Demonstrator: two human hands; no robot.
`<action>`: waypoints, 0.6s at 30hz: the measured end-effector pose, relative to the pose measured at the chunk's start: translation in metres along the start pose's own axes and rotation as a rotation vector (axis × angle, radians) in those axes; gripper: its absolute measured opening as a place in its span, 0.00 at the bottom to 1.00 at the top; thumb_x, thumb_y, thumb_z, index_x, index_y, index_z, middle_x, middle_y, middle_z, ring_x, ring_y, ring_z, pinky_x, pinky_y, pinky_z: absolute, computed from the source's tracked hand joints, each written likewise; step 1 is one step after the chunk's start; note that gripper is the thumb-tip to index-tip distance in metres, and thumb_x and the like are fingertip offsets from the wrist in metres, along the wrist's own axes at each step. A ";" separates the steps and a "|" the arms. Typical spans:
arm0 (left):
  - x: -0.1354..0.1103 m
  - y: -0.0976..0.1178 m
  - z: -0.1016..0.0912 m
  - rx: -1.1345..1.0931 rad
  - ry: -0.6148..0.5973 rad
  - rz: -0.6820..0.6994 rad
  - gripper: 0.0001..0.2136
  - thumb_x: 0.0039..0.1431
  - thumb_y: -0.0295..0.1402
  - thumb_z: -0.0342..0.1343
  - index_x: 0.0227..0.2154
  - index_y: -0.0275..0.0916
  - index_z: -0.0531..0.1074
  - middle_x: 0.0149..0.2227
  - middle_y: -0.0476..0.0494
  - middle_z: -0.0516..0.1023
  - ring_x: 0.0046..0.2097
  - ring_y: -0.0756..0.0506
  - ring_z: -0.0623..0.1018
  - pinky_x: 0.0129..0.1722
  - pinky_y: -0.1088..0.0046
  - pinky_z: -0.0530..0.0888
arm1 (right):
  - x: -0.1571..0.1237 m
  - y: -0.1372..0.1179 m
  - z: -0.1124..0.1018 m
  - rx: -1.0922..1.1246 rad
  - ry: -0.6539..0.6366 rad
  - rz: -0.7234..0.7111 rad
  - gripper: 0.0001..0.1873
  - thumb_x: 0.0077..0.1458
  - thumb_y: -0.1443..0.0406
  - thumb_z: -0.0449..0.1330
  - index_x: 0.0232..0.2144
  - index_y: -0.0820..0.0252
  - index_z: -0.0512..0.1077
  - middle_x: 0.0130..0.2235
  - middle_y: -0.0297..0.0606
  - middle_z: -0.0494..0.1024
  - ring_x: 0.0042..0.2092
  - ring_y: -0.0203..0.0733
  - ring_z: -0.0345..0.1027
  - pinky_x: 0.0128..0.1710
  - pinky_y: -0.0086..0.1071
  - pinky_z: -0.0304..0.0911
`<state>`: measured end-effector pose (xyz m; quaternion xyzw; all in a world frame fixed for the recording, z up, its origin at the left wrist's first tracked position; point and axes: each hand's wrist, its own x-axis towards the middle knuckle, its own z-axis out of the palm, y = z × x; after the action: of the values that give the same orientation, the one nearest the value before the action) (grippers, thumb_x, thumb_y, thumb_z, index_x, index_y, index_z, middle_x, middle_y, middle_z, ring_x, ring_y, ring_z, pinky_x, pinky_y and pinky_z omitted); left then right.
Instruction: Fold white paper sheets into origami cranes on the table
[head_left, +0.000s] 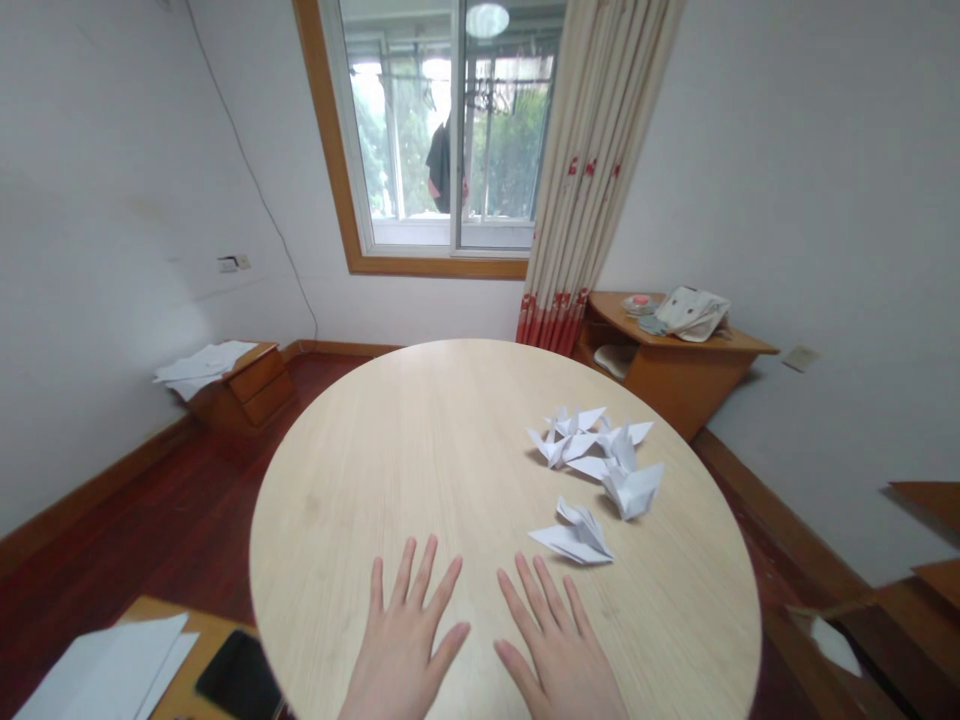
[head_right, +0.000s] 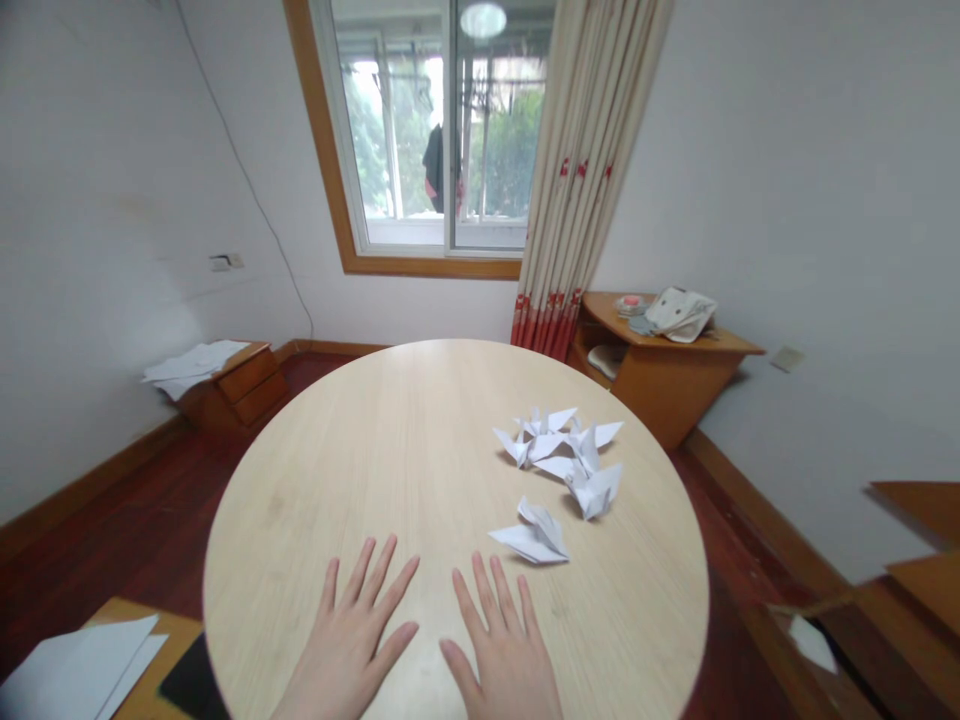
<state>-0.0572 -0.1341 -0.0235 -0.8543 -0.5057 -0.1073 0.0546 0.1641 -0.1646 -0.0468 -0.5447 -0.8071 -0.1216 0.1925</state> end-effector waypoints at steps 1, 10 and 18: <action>0.000 0.000 0.000 -0.002 -0.003 0.000 0.27 0.66 0.44 0.45 0.65 0.55 0.43 0.67 0.44 0.53 0.66 0.32 0.55 0.59 0.38 0.52 | 0.000 0.000 0.000 0.003 0.004 0.003 0.35 0.64 0.52 0.48 0.67 0.50 0.41 0.65 0.41 0.58 0.62 0.57 0.58 0.55 0.53 0.57; 0.001 0.000 -0.002 -0.036 -0.029 -0.013 0.27 0.66 0.44 0.44 0.65 0.56 0.43 0.67 0.45 0.53 0.66 0.32 0.54 0.59 0.38 0.53 | 0.002 0.001 -0.003 -0.046 0.003 -0.018 0.36 0.64 0.51 0.47 0.67 0.50 0.38 0.64 0.42 0.60 0.61 0.56 0.60 0.54 0.52 0.58; 0.002 0.000 -0.003 -0.027 -0.035 -0.006 0.27 0.67 0.43 0.44 0.65 0.56 0.42 0.67 0.44 0.52 0.66 0.32 0.54 0.57 0.36 0.55 | 0.005 0.001 -0.006 -0.075 0.025 -0.048 0.37 0.64 0.51 0.48 0.68 0.53 0.37 0.62 0.43 0.63 0.59 0.56 0.62 0.52 0.51 0.60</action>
<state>-0.0564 -0.1334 -0.0204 -0.8552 -0.5075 -0.0991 0.0339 0.1648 -0.1624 -0.0395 -0.5303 -0.8124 -0.1633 0.1791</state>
